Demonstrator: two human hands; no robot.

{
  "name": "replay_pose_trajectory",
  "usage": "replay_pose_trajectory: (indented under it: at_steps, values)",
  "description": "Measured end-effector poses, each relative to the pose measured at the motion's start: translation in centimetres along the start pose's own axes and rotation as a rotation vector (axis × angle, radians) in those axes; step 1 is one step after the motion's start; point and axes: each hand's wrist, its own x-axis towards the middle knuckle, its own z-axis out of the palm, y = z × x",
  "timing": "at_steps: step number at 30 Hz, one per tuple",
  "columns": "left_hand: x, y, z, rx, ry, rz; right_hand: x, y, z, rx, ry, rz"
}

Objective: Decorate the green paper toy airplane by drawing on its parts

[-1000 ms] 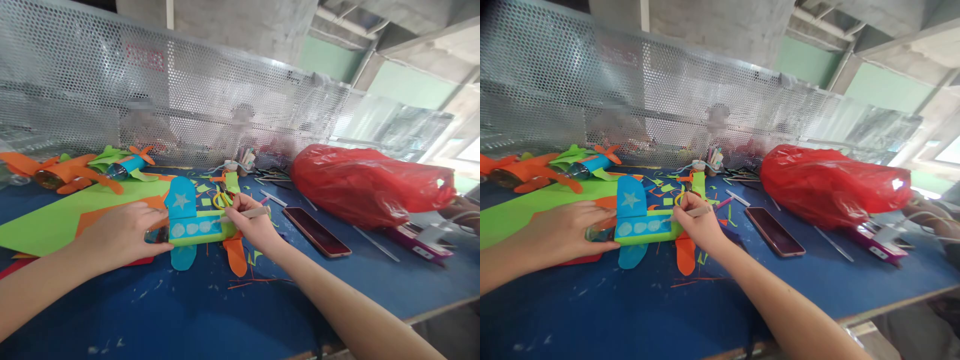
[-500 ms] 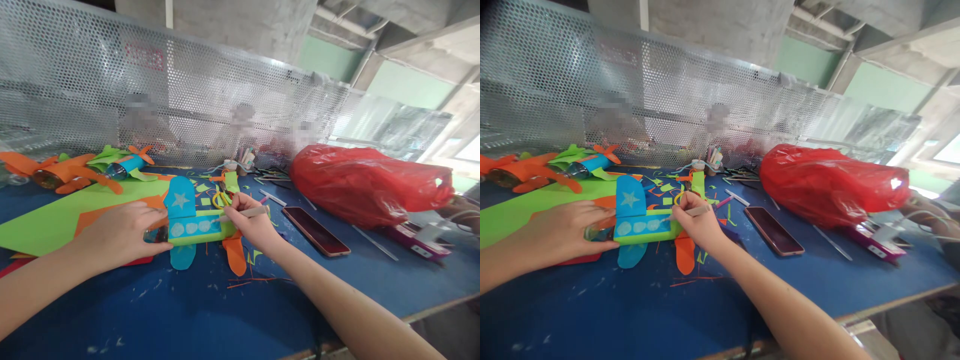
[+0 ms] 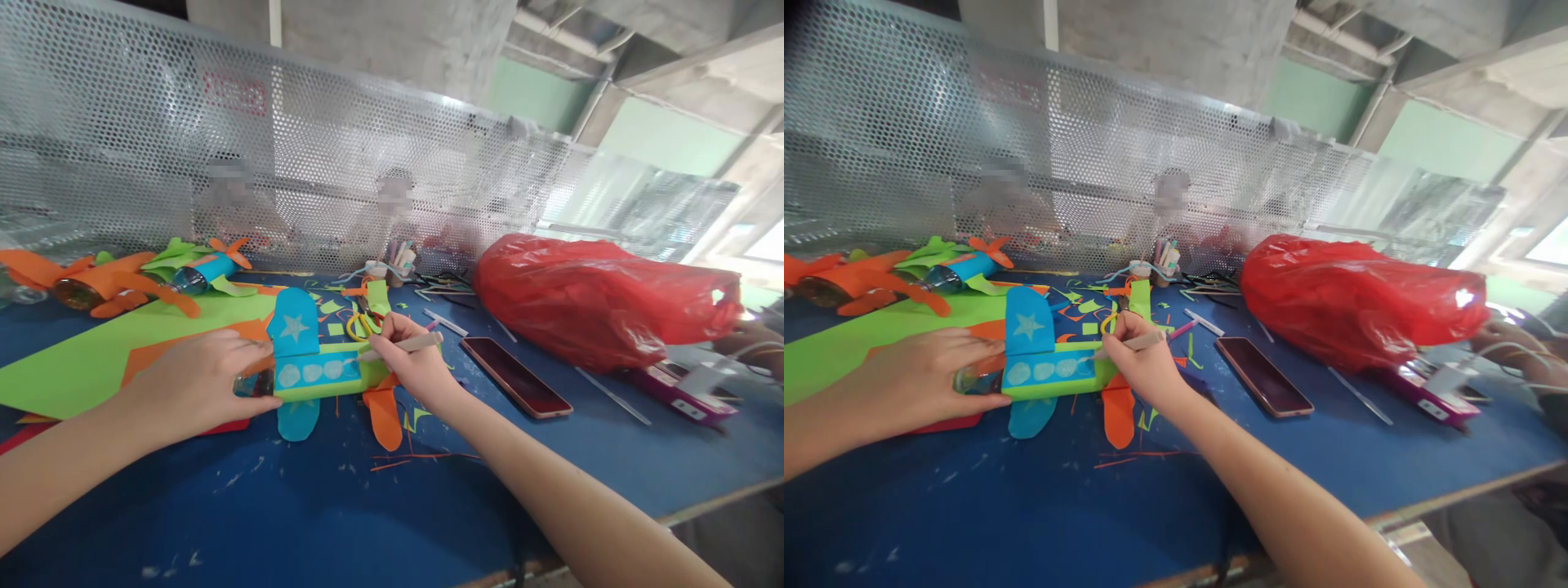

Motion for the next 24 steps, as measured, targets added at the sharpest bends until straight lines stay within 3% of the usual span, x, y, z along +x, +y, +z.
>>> replay_pose_trajectory:
  at_steps: [24]
  values:
    - [0.07, 0.15, -0.12, -0.002, -0.044, -0.032, 0.02, 0.12, -0.11, -0.029, 0.002, 0.009]
